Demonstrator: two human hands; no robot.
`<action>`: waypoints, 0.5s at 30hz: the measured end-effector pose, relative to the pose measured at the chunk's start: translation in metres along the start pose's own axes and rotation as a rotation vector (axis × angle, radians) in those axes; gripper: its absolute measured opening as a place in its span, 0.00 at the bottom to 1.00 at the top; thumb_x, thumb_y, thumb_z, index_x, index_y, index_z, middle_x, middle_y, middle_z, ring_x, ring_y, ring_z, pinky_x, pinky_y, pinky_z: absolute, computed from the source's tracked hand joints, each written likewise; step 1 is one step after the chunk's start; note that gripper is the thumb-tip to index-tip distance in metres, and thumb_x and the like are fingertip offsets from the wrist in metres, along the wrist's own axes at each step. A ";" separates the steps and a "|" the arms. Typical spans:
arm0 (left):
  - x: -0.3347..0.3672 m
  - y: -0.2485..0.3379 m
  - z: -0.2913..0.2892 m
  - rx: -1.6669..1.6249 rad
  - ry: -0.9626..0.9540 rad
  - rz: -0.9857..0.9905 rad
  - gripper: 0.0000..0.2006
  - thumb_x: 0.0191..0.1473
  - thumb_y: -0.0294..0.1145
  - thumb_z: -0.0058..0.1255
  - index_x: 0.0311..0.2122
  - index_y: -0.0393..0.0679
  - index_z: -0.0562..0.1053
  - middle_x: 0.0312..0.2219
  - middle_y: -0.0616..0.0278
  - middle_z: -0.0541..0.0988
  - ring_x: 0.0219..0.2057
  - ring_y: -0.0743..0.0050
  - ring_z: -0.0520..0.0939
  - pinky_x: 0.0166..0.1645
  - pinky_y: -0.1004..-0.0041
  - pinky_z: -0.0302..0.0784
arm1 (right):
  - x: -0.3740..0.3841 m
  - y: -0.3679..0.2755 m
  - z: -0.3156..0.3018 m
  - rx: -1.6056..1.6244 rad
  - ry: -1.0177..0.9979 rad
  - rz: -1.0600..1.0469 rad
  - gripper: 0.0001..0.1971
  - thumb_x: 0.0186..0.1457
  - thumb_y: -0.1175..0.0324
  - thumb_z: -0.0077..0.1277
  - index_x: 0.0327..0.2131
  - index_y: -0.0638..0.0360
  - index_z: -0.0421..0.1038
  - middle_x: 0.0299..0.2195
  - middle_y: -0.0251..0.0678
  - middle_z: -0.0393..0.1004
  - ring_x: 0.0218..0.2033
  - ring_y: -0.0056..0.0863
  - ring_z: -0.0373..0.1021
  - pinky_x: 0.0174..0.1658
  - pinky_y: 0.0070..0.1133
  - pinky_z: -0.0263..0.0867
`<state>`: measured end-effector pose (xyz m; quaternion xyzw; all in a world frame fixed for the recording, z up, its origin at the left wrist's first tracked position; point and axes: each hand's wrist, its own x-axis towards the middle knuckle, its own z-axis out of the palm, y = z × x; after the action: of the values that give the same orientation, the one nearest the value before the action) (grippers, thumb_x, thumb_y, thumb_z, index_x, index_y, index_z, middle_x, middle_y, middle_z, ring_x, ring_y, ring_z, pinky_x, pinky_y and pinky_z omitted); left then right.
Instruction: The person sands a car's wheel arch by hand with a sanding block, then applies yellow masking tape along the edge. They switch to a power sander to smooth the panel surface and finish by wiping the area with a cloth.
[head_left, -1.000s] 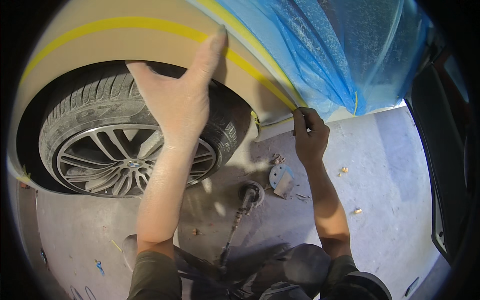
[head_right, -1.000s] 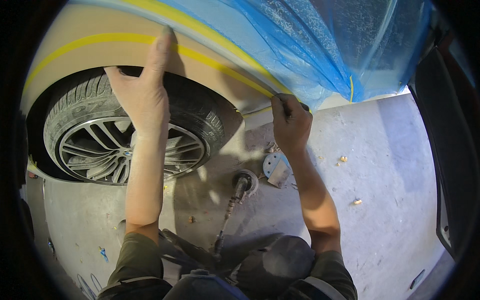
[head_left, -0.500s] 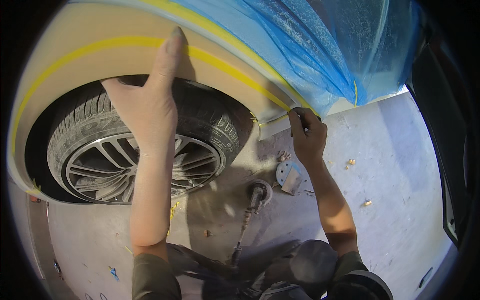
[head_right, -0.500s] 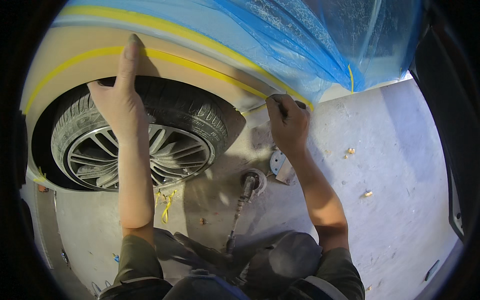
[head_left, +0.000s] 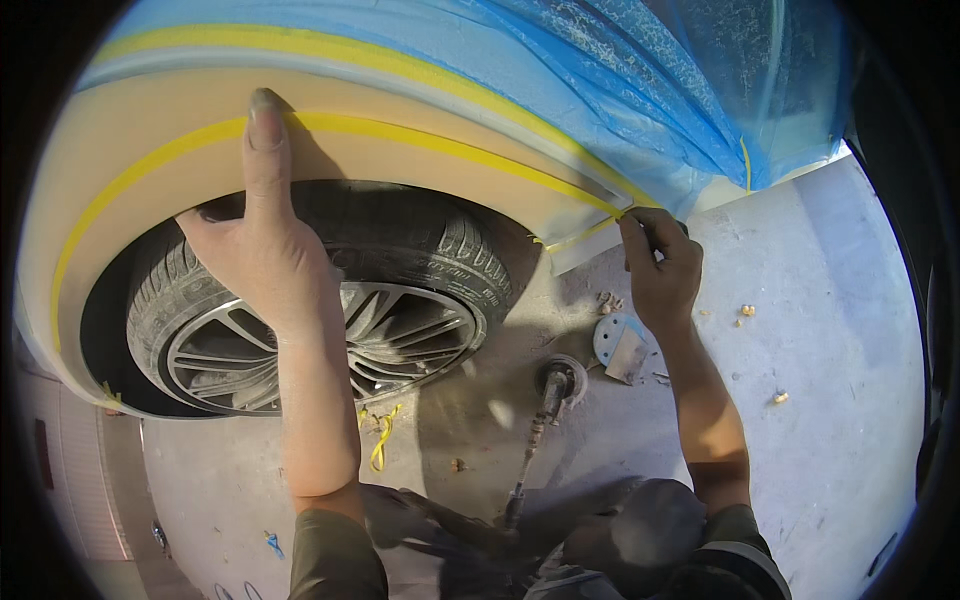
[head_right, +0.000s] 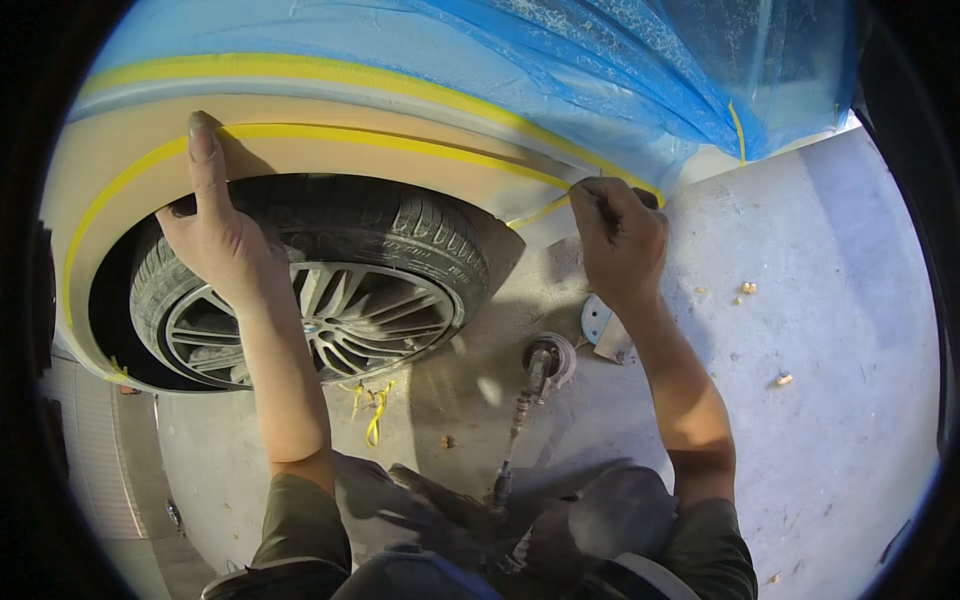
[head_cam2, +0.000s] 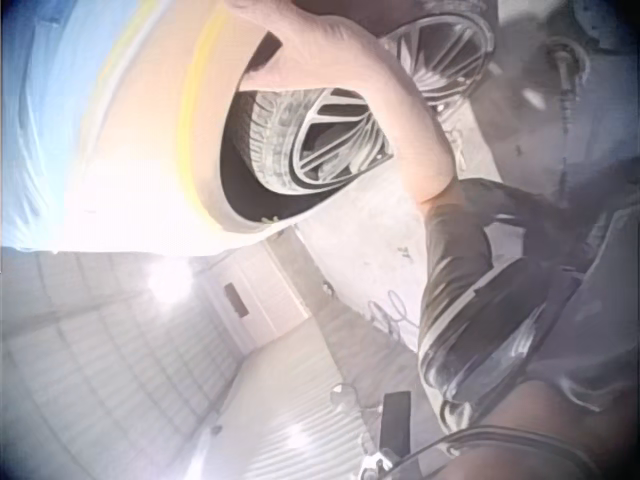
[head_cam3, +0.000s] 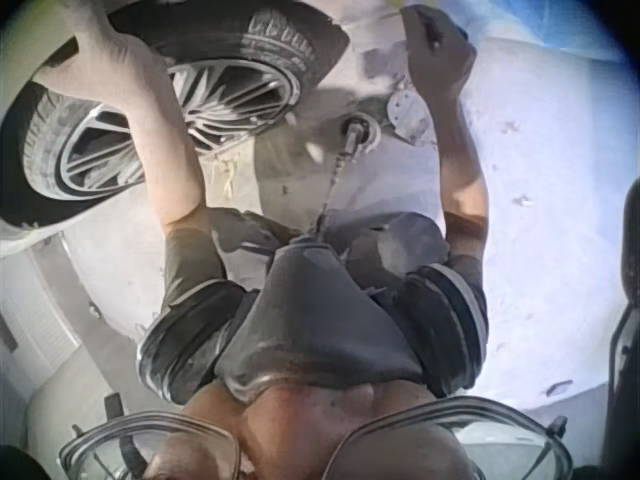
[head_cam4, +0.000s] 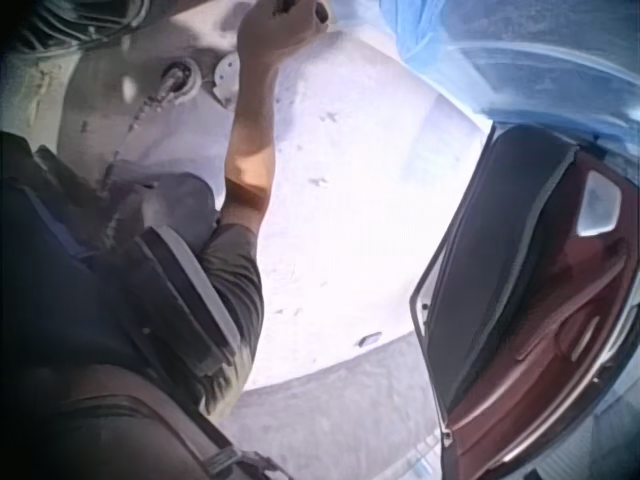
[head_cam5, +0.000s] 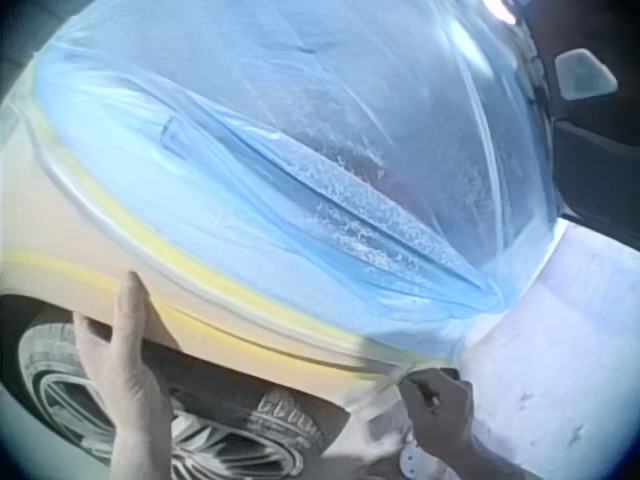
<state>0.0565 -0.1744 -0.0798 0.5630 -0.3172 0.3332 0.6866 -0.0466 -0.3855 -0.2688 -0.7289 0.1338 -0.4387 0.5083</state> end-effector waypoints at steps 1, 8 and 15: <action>0.000 -0.001 0.000 0.002 -0.007 0.006 0.27 0.56 0.29 0.67 0.57 0.33 0.67 0.48 0.56 0.77 0.48 0.72 0.79 0.58 0.71 0.73 | 0.000 0.000 0.000 -0.019 -0.002 0.010 0.04 0.59 0.73 0.58 0.32 0.63 0.78 0.15 0.33 0.70 0.15 0.17 0.62 0.24 0.20 0.59; -0.012 -0.015 0.011 0.056 -0.027 0.062 0.27 0.57 0.35 0.67 0.55 0.33 0.68 0.47 0.56 0.78 0.49 0.72 0.77 0.58 0.71 0.71 | 0.006 0.006 0.008 0.037 -0.032 0.019 0.06 0.59 0.71 0.58 0.33 0.64 0.78 0.14 0.33 0.69 0.15 0.18 0.63 0.24 0.21 0.59; -0.023 -0.022 0.015 0.015 -0.064 0.006 0.25 0.58 0.29 0.65 0.56 0.33 0.67 0.48 0.55 0.78 0.48 0.73 0.79 0.58 0.72 0.72 | 0.004 0.006 0.011 0.039 -0.057 0.062 0.06 0.61 0.70 0.57 0.36 0.64 0.79 0.17 0.28 0.71 0.19 0.12 0.63 0.24 0.18 0.58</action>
<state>0.0599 -0.1948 -0.1084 0.5774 -0.3382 0.3196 0.6709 -0.0341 -0.3838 -0.2726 -0.7266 0.1334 -0.4042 0.5393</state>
